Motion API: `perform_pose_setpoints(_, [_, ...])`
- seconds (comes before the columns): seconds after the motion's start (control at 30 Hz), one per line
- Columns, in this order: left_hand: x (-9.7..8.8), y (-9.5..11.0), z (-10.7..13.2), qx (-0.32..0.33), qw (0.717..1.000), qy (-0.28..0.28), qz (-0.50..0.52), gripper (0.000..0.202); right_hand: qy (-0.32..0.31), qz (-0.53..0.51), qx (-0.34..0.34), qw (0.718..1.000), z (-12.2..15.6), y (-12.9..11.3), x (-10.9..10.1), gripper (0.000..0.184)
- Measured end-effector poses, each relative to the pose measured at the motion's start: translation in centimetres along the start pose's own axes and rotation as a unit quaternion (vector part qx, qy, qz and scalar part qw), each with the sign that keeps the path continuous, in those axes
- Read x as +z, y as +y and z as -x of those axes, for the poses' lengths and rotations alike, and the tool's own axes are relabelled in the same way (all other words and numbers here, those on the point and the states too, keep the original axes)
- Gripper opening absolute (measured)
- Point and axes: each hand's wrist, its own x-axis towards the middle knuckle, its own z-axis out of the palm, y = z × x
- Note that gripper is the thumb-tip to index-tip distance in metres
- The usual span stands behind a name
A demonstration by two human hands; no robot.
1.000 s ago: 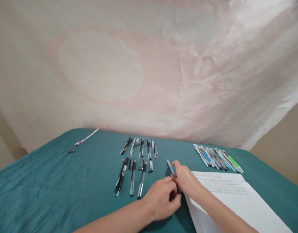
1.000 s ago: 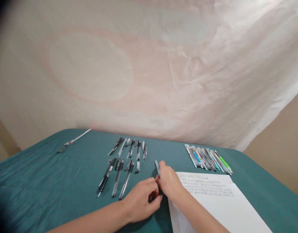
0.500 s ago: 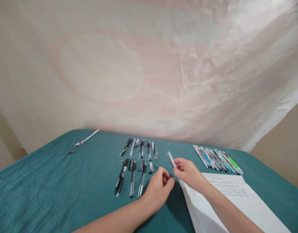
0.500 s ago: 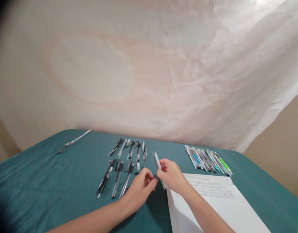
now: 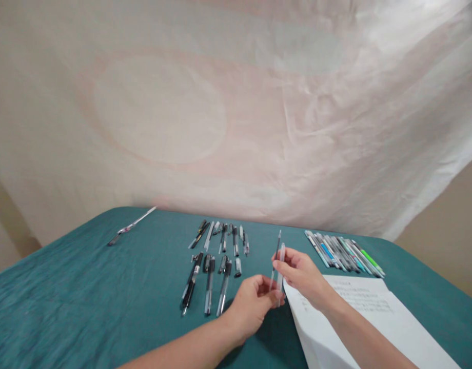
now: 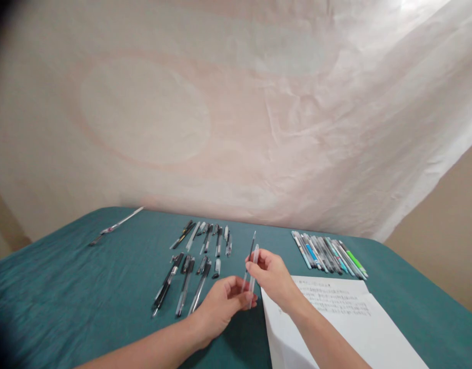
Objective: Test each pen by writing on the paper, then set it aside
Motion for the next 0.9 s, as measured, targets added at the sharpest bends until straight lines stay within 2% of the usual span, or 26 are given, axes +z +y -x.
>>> perform_pose_setpoints(0.13, [0.3, 0.1, 0.4, 0.008, 0.999, -0.031, -0.04, 0.014, 0.098, -0.054, -0.078, 0.991, 0.6, -2.4, -2.2, 0.022])
perform_pose_setpoints(0.23, [0.4, 0.7, 0.4, 0.024, 0.999, -0.014, -0.033, 0.011, 0.122, -0.067, -0.118, 0.983, 1.2, -3.9, -4.1, 0.021])
perform_pose_setpoints(0.3, [0.2, 1.5, 0.2, 0.028, 0.999, 0.008, 0.036, 0.015, 0.095, -0.024, -0.117, 0.988, 1.7, -4.6, -5.2, 0.02])
perform_pose_setpoints(0.37, [-0.1, 2.3, -0.3, 0.018, 0.988, 0.043, 0.144, 0.016, 0.034, 0.068, -0.105, 0.992, 2.1, -4.9, -5.9, 0.02])
perform_pose_setpoints(0.47, [-1.0, 3.5, -1.0, -0.001, 0.95, 0.106, 0.294, 0.007, -0.052, 0.219, -0.106, 0.969, 2.5, -5.0, -6.0, 0.02])
perform_pose_setpoints(0.53, [-1.6, 4.0, -1.5, -0.01, 0.927, 0.131, 0.35, 0.004, -0.08, 0.283, -0.117, 0.948, 2.5, -4.9, -5.6, 0.022])
perform_pose_setpoints(0.7, [-2.2, 4.3, -1.9, -0.023, 0.914, 0.156, 0.375, 0.007, -0.114, 0.375, -0.138, 0.91, 2.5, -4.9, -4.3, 0.029])
perform_pose_setpoints(0.9, [-1.6, 4.3, -1.6, -0.028, 0.915, 0.152, 0.373, 0.009, -0.119, 0.4, -0.127, 0.9, 2.3, -4.9, -4.0, 0.031])
